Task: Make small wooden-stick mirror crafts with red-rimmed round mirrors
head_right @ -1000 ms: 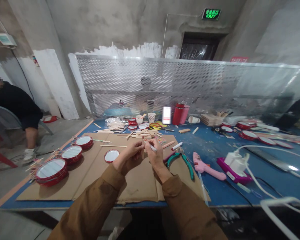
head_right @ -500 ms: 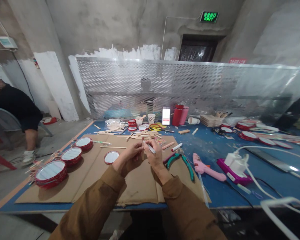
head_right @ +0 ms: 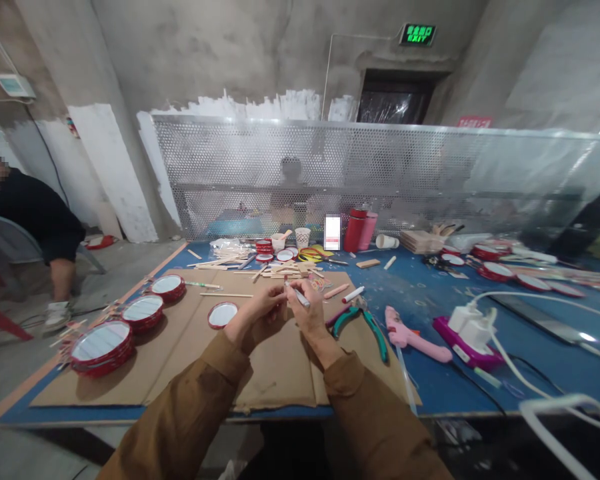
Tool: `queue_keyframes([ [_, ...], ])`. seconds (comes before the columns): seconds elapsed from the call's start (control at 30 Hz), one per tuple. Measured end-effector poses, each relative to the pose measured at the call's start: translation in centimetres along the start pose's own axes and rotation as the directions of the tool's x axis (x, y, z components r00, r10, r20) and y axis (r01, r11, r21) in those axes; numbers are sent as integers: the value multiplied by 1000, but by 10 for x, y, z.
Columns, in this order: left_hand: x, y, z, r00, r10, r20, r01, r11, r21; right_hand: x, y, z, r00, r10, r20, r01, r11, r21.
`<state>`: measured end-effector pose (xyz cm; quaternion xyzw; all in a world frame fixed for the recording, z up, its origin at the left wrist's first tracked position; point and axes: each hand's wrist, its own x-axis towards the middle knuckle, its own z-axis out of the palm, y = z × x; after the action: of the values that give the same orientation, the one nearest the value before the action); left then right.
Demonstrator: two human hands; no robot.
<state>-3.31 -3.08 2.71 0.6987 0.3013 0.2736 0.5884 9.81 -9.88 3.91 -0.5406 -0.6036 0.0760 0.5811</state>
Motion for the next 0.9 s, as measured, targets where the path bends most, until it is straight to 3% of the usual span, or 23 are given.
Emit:
queue_keyframes([
  [0.9,1,-3,-1,1000,13,-2,-13,1000,-2,3,-3,-1,1000,1,-26,-1,1000,1],
])
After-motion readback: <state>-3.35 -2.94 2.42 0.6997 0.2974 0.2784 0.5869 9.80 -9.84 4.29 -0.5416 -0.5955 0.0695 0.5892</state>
